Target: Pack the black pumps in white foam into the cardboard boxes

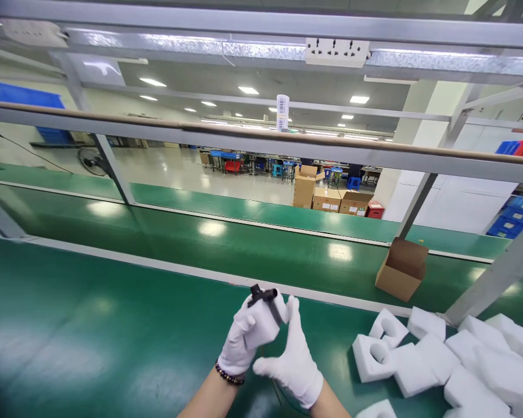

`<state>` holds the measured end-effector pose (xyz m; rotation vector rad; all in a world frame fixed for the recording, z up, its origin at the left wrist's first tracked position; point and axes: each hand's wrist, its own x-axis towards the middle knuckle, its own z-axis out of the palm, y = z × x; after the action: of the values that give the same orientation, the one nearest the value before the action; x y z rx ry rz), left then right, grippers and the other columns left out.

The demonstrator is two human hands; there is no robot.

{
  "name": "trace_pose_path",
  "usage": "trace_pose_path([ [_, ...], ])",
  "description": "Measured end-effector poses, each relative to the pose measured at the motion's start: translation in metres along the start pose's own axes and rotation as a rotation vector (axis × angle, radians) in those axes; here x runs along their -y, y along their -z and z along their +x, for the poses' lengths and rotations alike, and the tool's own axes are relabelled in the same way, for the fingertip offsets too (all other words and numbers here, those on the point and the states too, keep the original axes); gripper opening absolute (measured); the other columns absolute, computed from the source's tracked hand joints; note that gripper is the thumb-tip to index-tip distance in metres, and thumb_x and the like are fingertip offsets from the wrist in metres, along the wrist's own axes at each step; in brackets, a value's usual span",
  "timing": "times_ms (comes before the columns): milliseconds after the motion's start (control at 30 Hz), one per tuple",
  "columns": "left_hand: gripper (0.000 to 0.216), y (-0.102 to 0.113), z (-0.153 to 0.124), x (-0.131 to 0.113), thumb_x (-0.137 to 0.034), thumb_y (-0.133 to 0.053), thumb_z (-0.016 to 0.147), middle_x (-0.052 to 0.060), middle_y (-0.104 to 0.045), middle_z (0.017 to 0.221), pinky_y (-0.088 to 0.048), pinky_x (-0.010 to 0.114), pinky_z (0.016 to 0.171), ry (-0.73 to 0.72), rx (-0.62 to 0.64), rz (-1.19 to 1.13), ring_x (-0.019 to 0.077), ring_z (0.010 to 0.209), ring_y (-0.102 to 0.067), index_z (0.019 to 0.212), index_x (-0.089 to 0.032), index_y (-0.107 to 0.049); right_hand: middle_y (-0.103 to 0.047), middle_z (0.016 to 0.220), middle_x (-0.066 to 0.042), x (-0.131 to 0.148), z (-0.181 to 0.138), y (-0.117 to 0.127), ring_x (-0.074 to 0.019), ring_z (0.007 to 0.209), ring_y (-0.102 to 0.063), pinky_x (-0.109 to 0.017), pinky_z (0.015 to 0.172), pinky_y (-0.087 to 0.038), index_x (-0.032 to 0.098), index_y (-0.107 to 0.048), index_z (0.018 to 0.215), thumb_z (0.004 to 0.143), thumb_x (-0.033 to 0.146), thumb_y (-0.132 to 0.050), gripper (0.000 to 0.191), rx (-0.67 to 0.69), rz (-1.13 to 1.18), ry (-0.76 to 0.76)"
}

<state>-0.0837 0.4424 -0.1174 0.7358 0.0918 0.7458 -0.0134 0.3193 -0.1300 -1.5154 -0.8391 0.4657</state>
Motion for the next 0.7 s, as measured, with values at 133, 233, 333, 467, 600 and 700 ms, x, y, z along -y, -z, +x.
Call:
trace_pose_path([
  [133,0.052,0.018,0.022,-0.026,-0.045,-0.078,0.072,0.009,-0.070,0.126,-0.052,0.049,0.099,-0.130,-0.127,-0.051,0.0347,0.120,-0.060,0.118,-0.024,-0.069,-0.078,0.102,-0.008,-0.010,-0.008,0.004,-0.0262,0.090,-0.073,-0.038,0.084,-0.056,0.021,-0.057,0.139,0.069,0.025,-0.073,0.072,0.325,-0.458,-0.204],
  [233,0.051,0.040,0.031,-0.047,-0.039,-0.082,0.069,0.009,-0.072,0.119,-0.055,0.045,0.092,-0.245,-0.135,0.030,0.0324,0.110,-0.065,0.117,-0.024,-0.069,-0.075,0.077,-0.003,0.008,-0.005,0.021,-0.0213,0.072,-0.071,-0.032,0.073,-0.053,0.024,-0.075,0.096,0.085,0.020,-0.047,0.030,0.361,-0.701,-0.015],
  [333,0.053,0.055,0.030,-0.057,-0.034,-0.084,0.067,0.012,-0.072,0.117,-0.057,0.043,0.084,-0.248,-0.124,0.119,0.0318,0.103,-0.068,0.116,-0.021,-0.069,-0.073,0.085,-0.006,0.042,0.004,0.037,-0.0224,0.075,-0.069,-0.034,0.072,-0.052,0.024,-0.070,0.089,0.092,0.024,-0.038,0.032,0.309,-0.806,0.138],
  [467,0.052,0.052,0.025,-0.054,-0.038,-0.083,0.068,0.009,-0.071,0.120,-0.056,0.041,0.087,-0.264,-0.238,0.047,0.0305,0.111,-0.065,0.117,-0.024,-0.069,-0.073,0.088,-0.005,0.049,0.004,0.014,-0.0239,0.091,-0.070,-0.035,0.080,-0.053,0.024,-0.064,0.082,0.089,0.031,-0.052,0.015,0.336,-0.574,0.107],
  [600,0.050,0.048,0.036,-0.059,-0.041,-0.082,0.067,0.006,-0.070,0.123,-0.055,0.040,0.090,-0.322,-0.346,-0.023,0.0306,0.116,-0.062,0.113,-0.026,-0.070,-0.073,0.080,0.002,0.002,-0.013,-0.037,-0.0161,0.054,-0.065,-0.024,0.049,-0.049,0.023,-0.060,0.119,0.067,0.037,-0.076,0.056,0.412,-0.045,-0.271],
  [700,0.054,0.058,0.049,-0.077,-0.041,-0.085,0.063,0.007,-0.069,0.124,-0.054,0.043,0.091,-0.383,-0.369,0.031,0.0318,0.113,-0.064,0.113,-0.025,-0.068,-0.066,0.062,0.006,-0.012,-0.023,-0.044,-0.0135,0.047,-0.059,-0.020,0.045,-0.042,0.024,-0.066,0.109,0.072,0.034,-0.073,0.039,0.444,-0.172,-0.144],
])
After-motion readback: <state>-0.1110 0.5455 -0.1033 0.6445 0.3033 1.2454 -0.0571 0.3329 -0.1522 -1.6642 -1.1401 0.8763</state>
